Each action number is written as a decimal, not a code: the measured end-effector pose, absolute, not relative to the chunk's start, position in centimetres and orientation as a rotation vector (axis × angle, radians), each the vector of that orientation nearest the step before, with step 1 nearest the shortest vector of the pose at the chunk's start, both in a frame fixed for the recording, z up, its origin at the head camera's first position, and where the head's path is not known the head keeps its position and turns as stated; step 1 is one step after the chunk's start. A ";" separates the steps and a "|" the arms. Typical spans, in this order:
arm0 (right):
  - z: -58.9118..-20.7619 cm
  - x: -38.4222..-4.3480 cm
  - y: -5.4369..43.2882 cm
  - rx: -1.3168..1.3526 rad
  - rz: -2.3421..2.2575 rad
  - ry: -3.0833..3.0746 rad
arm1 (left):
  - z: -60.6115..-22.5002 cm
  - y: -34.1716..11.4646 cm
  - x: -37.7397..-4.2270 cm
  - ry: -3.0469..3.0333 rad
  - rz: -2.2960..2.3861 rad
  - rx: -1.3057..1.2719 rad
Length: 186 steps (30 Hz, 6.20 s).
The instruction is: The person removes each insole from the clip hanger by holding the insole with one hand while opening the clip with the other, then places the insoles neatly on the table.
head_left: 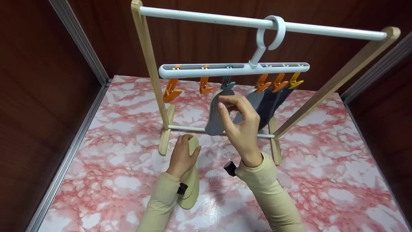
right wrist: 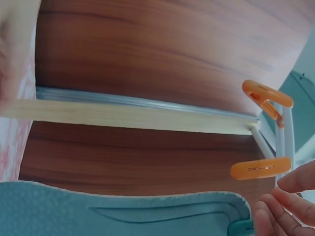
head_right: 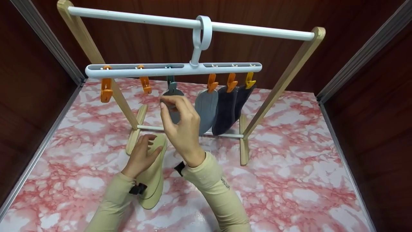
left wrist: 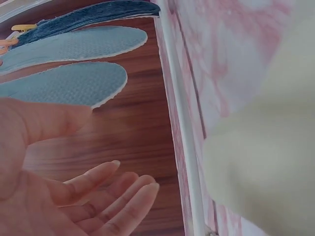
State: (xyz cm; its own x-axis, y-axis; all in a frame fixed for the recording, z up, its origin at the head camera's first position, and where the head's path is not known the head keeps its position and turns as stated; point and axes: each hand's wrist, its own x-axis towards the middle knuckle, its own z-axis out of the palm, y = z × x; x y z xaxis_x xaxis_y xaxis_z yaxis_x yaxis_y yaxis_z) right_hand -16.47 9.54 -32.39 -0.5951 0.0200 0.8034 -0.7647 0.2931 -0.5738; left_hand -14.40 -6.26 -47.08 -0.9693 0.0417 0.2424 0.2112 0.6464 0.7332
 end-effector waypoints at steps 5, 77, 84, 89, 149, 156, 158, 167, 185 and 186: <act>-32.8 -16.6 9.9 0.640 1.410 -1.826 | -46.6 -5.9 -15.5 -2.637 -1.288 -0.240; -31.5 -20.8 10.6 0.512 2.042 -1.788 | -45.6 -2.8 -18.2 -2.392 -1.264 -0.310; -31.5 -20.9 10.5 0.489 2.108 -1.756 | -45.7 -3.1 -18.1 -2.397 -1.240 -0.316; -31.4 -20.9 10.4 0.494 2.110 -1.748 | -45.6 -3.1 -17.9 -2.426 -1.196 -0.301; -30.9 -21.5 9.4 0.631 2.541 -1.426 | -47.7 -4.7 -13.5 -2.450 -1.277 -0.324; -31.0 -21.6 9.5 0.627 2.583 -1.427 | -48.1 -4.9 -13.1 -2.459 -1.273 -0.328; -31.0 -21.7 9.5 0.618 2.595 -1.428 | -48.2 -4.9 -12.9 -2.456 -1.263 -0.331; -30.9 -21.9 9.7 0.618 2.611 -1.415 | -48.0 -5.3 -12.2 -2.473 -1.266 -0.332; -31.2 -22.0 10.2 0.664 2.599 -1.432 | -48.9 -5.8 -11.2 -2.539 -1.311 -0.353; -31.2 -22.0 10.2 0.666 2.601 -1.428 | -48.9 -5.8 -11.1 -2.541 -1.331 -0.359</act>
State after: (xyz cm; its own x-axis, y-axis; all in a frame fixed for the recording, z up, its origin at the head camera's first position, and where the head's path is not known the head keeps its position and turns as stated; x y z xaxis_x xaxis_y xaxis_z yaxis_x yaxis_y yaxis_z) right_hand -22.02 10.15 -31.22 -0.8994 -0.1191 0.4206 -0.2908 -0.5553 -0.7791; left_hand -11.14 -5.84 -48.91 -0.9383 0.1004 0.3309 0.3292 0.5523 0.7659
